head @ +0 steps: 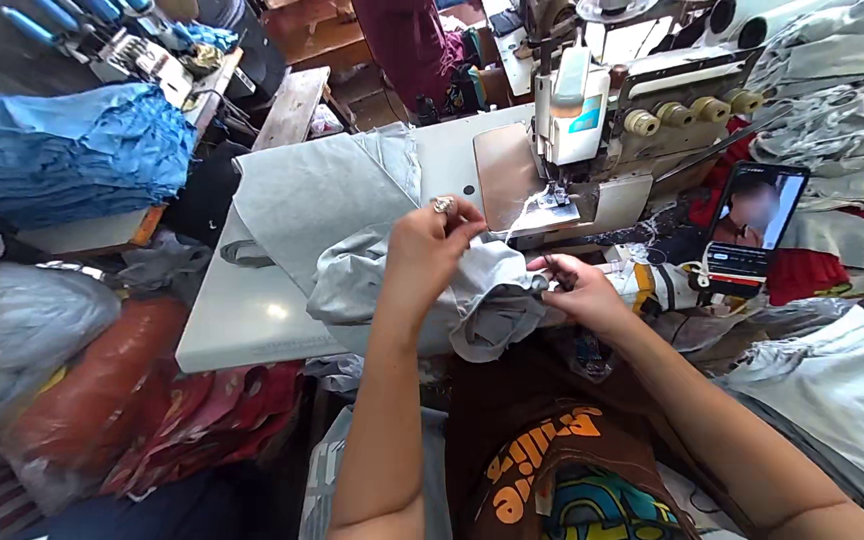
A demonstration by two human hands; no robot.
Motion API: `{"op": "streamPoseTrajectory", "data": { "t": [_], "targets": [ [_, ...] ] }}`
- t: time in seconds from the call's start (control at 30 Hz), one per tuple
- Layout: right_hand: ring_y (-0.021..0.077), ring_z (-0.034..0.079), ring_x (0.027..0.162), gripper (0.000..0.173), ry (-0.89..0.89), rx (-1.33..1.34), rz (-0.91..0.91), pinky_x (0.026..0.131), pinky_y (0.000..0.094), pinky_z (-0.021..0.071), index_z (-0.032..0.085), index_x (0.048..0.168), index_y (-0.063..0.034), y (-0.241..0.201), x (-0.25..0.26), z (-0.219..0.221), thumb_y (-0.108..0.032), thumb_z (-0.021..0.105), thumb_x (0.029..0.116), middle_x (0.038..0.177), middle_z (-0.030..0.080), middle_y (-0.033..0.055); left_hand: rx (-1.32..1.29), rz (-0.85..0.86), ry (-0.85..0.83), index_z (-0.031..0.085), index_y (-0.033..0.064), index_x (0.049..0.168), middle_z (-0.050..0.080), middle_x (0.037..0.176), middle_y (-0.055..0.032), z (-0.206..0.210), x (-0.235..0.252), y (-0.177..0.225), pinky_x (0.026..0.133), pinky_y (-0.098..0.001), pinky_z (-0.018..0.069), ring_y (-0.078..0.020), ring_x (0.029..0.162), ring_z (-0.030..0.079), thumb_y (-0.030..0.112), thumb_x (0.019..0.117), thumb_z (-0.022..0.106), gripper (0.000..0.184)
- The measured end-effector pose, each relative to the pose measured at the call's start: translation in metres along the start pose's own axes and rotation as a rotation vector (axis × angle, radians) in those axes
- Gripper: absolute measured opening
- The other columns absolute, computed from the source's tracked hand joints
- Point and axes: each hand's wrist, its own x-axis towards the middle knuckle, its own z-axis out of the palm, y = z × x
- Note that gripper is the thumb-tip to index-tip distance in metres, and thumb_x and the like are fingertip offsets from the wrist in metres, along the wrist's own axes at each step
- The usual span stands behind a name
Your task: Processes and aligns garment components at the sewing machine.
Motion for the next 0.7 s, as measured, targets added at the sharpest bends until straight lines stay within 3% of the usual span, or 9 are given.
{"op": "streamPoseTrajectory", "data": {
  "t": [0.07,0.13,0.17,0.23,0.3,0.4,0.5,0.6,0.7],
  "targets": [
    [0.0004,0.048,0.055,0.031,0.055,0.133,0.059,0.05,0.0177,0.0415,0.068,0.118,-0.0076,-0.012,0.005,-0.013,0.001,0.071,0.0886,0.082,0.067,-0.002,-0.017,0.016,0.038,0.071,0.0064,0.109,0.069,0.081,0.0004,-0.006,0.02,0.007,0.064,-0.0233,0.0561,-0.0043,0.067,0.064,0.013,0.0958,0.07,0.014],
    [-0.0003,0.041,0.047,0.027,0.097,0.217,0.103,0.043,0.0164,0.035,0.069,0.116,-0.0077,-0.023,0.008,-0.025,0.002,0.07,0.0906,0.074,0.065,-0.0022,0.012,0.124,-0.003,0.066,0.0043,0.111,0.066,0.085,-0.0034,-0.003,0.018,0.016,0.064,-0.0259,0.0537,-0.0086,0.069,0.061,0.012,0.0928,0.074,0.021],
    [-0.0001,0.041,0.047,0.027,0.108,0.228,0.106,0.043,0.0164,0.0348,0.069,0.115,-0.0074,-0.025,0.008,-0.029,0.003,0.07,0.0907,0.074,0.065,-0.0023,0.058,0.187,-0.05,0.065,0.0039,0.109,0.065,0.088,-0.0061,0.005,0.012,0.017,0.064,-0.0303,0.0535,-0.013,0.072,0.061,0.016,0.0876,0.08,0.029],
    [0.0,0.042,0.047,0.029,0.106,0.229,0.098,0.043,0.0161,0.0353,0.068,0.117,-0.0079,-0.024,0.01,-0.035,0.004,0.07,0.0899,0.074,0.065,-0.0027,0.245,0.233,-0.165,0.063,0.0048,0.115,0.066,0.108,-0.0118,0.029,-0.008,0.006,0.079,-0.0458,0.056,-0.0257,0.094,0.065,0.033,0.0769,0.089,0.054],
    [0.0009,0.043,0.049,0.035,0.093,0.219,0.081,0.045,0.0169,0.0368,0.067,0.121,-0.0092,-0.021,0.014,-0.039,0.004,0.071,0.0888,0.075,0.064,-0.003,0.359,0.176,-0.223,0.067,0.0021,0.121,0.069,0.113,-0.0177,0.048,-0.02,-0.02,0.087,-0.0621,0.0527,-0.0379,0.103,0.067,0.023,0.0797,0.087,0.051],
    [0.0033,0.05,0.056,0.045,0.045,0.204,0.054,0.05,0.0189,0.0426,0.063,0.128,-0.0109,-0.017,0.016,-0.046,0.008,0.069,0.0877,0.085,0.068,-0.0011,0.188,-0.036,-0.232,0.074,0.0016,0.105,0.074,0.095,-0.0112,0.035,-0.012,-0.038,0.084,-0.0489,0.0581,-0.0228,0.089,0.071,0.009,0.0947,0.07,0.013],
    [0.0048,0.051,0.057,0.05,0.025,0.199,0.034,0.051,0.02,0.0436,0.061,0.131,-0.0118,-0.021,0.023,-0.051,0.011,0.068,0.086,0.086,0.069,-0.0004,-0.156,-0.14,-0.174,0.072,0.0036,0.102,0.071,0.088,0.001,0.014,0.013,-0.031,0.072,-0.0249,0.0568,-0.0031,0.075,0.065,0.006,0.0987,0.064,0.009],
    [0.0056,0.056,0.06,0.052,0.049,0.196,-0.014,0.053,0.0208,0.0466,0.061,0.129,-0.0101,-0.024,0.032,-0.053,0.013,0.07,0.0837,0.084,0.07,0.0008,-0.343,-0.223,-0.125,0.066,0.0087,0.104,0.068,0.085,0.0056,0.011,0.042,-0.033,0.065,-0.0201,0.0555,0.0003,0.07,0.063,0.009,0.1033,0.056,0.01],
    [0.0108,0.063,0.071,0.051,0.104,0.068,-0.052,0.064,0.028,0.0551,0.062,0.128,-0.0087,-0.029,0.039,-0.054,0.014,0.071,0.0836,0.089,0.069,0.0052,-0.378,-0.219,-0.104,0.064,0.0091,0.103,0.068,0.086,0.0068,0.02,0.066,-0.045,0.07,-0.0203,0.0568,0.0,0.075,0.065,0.007,0.1037,0.054,0.01]
  ]
}}
